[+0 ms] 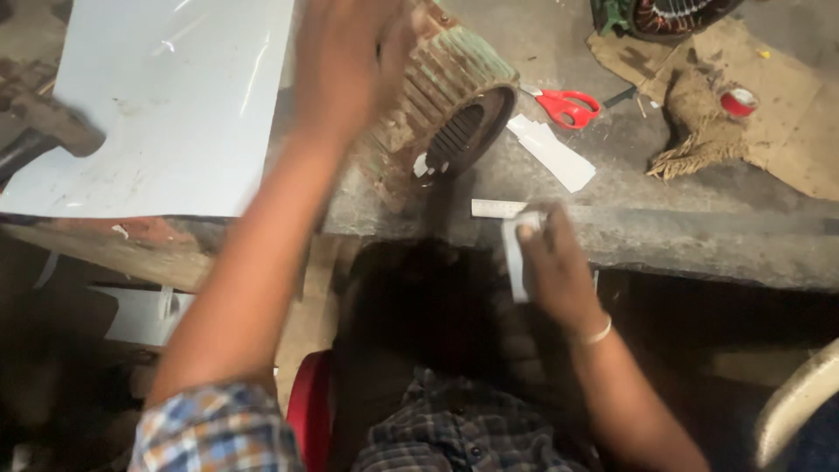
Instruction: The person sits at a workshop bench and fits white paper insulation liners into the slots of an electric motor stator. They tear and fold strips of liner material on their lap, then press each folded liner into a stator slot by hand, repeating this for successive slots.
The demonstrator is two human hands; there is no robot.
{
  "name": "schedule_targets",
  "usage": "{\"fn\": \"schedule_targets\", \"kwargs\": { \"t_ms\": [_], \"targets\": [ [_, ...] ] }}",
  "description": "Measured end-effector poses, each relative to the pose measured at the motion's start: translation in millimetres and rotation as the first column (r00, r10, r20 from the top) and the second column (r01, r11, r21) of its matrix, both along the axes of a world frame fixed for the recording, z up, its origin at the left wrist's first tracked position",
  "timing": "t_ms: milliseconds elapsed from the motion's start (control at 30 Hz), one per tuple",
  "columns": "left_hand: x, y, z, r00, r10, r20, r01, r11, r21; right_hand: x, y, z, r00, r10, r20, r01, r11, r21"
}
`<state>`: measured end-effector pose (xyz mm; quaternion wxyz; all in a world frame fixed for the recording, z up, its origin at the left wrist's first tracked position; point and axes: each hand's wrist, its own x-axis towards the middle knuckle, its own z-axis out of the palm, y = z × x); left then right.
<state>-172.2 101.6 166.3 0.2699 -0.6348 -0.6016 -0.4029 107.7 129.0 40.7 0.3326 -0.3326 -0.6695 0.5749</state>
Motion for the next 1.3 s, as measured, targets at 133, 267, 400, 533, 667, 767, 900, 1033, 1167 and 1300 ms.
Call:
{"fn": "schedule_targets", "kwargs": {
  "t_ms": [133,267,400,533,667,767,900,1033,1167,1300],
  "targets": [
    [103.7,-82.6,-71.7,0.898,-0.321,0.302,0.314,0.947,0.072,18.2,-26.2,-38.7,0.991,-0.032,0.133,-0.006,0.962,0.274],
    [145.2,-121.9,-148.0,0.815,-0.131,0.564,0.210,0.975,-0.077,15.5,-46.2,-61.3,0.996,0.073,-0.060,-0.062,0.983,0.175],
    [143.1,-126.0,-166.9,0.663,-0.183,0.726,0.310,0.950,-0.044,11.8,-61.0,-64.8,0.980,0.076,-0.186,-0.063,0.995,0.074],
    [123.2,-124.4,-160.1,0.327,-0.074,0.942,0.526,0.842,-0.117,20.1,-59.1,-60.5,0.948,0.223,-0.228,-0.184,0.966,0.180],
    [111.9,-119.7,-166.7,0.182,-0.126,0.975,0.719,0.694,-0.044,24.3,-54.5,-58.2,0.971,0.201,-0.133,-0.195,0.979,0.060],
    [131.3,-116.8,-180.3,0.146,-0.184,0.972,0.491,0.866,0.090,19.7,-54.3,-54.4,0.983,0.175,-0.062,-0.145,0.931,0.335],
    [145.0,-117.5,-191.2,-0.055,-0.252,0.966,0.473,0.846,0.248,11.1,-58.9,-43.7,0.986,0.165,-0.003,-0.133,0.806,0.576],
    [133.1,-121.8,-189.2,-0.189,-0.229,0.955,0.499,0.815,0.295,1.0,-61.4,-34.2,0.998,0.059,0.027,-0.065,0.927,0.368],
    [122.1,-125.9,-187.9,-0.137,-0.276,0.951,0.512,0.803,0.307,-8.7,-53.2,-28.8,0.993,0.046,0.111,-0.104,0.798,0.594],
    [117.4,-126.4,-199.0,0.062,-0.124,0.990,0.391,0.916,0.090,-34.6,-19.0,-26.6,0.960,-0.276,0.053,0.127,0.593,0.795]
  ]
}}
